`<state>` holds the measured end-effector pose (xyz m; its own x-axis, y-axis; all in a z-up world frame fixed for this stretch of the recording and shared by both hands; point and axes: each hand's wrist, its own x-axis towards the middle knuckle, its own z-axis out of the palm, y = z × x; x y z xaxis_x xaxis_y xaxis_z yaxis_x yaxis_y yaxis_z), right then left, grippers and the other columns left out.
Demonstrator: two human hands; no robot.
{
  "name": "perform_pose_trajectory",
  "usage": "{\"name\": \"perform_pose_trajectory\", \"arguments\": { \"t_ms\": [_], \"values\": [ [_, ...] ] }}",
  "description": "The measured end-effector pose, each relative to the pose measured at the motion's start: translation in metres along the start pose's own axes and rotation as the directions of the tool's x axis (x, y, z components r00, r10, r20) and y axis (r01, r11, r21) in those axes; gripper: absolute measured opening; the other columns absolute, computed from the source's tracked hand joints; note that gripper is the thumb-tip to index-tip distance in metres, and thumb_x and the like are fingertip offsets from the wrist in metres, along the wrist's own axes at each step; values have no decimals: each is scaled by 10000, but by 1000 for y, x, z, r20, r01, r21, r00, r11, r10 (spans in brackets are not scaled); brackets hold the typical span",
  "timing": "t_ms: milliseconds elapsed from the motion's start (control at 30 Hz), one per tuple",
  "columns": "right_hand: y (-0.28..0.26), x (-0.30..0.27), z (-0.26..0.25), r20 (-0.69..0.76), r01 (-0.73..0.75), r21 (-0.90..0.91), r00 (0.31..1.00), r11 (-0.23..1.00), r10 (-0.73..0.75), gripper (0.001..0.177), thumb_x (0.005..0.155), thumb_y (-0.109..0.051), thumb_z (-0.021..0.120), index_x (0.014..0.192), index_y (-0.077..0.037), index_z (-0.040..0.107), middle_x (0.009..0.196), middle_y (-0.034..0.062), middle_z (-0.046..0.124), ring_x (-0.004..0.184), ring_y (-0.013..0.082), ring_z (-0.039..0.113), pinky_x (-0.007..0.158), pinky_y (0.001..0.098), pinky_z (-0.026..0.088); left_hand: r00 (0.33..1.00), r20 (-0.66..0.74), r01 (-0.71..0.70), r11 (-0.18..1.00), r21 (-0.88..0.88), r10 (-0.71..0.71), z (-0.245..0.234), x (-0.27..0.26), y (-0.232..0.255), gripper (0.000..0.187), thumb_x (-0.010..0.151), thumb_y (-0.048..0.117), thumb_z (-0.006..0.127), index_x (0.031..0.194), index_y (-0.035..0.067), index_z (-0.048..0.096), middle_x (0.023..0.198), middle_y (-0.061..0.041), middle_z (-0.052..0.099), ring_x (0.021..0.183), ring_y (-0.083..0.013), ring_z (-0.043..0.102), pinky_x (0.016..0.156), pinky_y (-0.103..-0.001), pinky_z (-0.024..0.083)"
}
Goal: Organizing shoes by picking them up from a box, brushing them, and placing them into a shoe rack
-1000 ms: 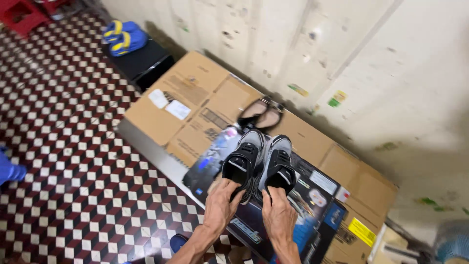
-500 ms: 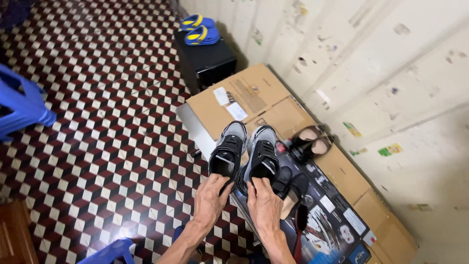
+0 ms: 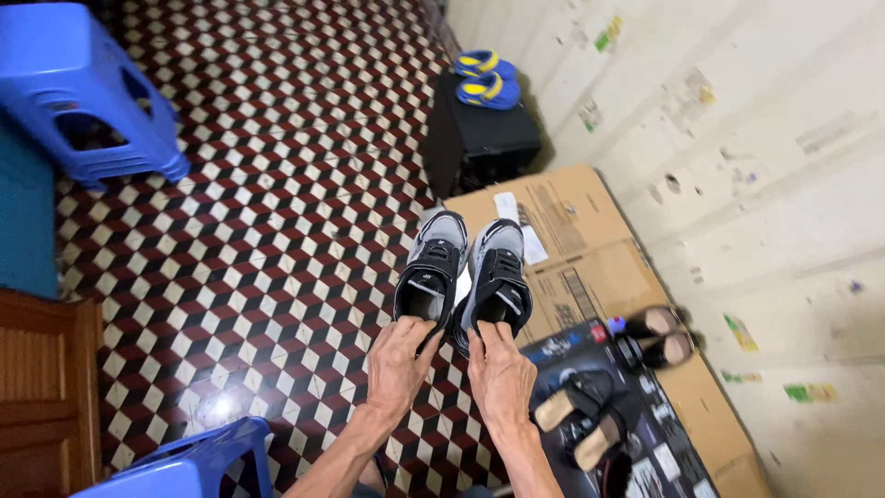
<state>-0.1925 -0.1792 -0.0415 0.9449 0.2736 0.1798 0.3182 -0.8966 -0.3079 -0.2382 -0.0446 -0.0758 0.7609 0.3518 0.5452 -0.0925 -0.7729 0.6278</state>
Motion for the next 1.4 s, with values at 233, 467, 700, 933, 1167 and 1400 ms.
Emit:
{"name": "perform_pose_trajectory", "arguments": {
  "t_ms": [233,467,700,933,1167,1400],
  "values": [
    [-37,30,12,5,192,71,981,979,-193,153,923,-280,529,1015,-180,600,909,19,557,659,333,596,501,456,448,988,-138,82,993,80,-70,-25,16,-24,85,825,110,711,891,98,659,836,-13,593,634,-219,550,614,-343,489],
    [-66,79,36,23,284,99,958,954,-287,134,932,-291,515,990,-195,589,852,-2,527,611,332,569,464,459,434,976,-212,84,986,144,-52,-31,52,-53,58,837,85,691,860,71,640,796,-26,574,652,-209,551,673,-351,493],
    [-81,158,63,-54,404,154,915,902,-400,139,947,-287,490,935,-180,578,818,-7,516,530,293,546,412,392,416,967,-245,139,951,276,-70,-15,115,-89,71,824,109,710,881,94,670,802,-17,580,630,-215,552,623,-353,496],
    [-90,220,72,-15,407,217,910,887,-413,146,951,-310,484,959,-193,571,828,-14,509,553,269,556,461,402,470,951,-306,151,931,333,-45,-1,168,-101,109,800,98,734,887,104,669,786,-7,572,595,-205,536,556,-336,491],
    [-96,262,81,-10,413,350,899,841,-437,85,923,-229,538,919,-152,573,837,0,535,558,277,552,464,392,446,938,-295,265,923,279,-180,9,199,-119,107,822,160,712,911,121,669,870,-19,578,646,-203,587,517,-348,500],
    [-101,297,98,32,389,303,908,870,-418,110,933,-281,516,943,-187,571,821,-42,518,508,207,519,457,360,405,936,-240,313,922,227,-258,19,227,-143,120,822,149,701,922,95,663,892,-42,578,676,-212,588,535,-360,530]
  ]
}}
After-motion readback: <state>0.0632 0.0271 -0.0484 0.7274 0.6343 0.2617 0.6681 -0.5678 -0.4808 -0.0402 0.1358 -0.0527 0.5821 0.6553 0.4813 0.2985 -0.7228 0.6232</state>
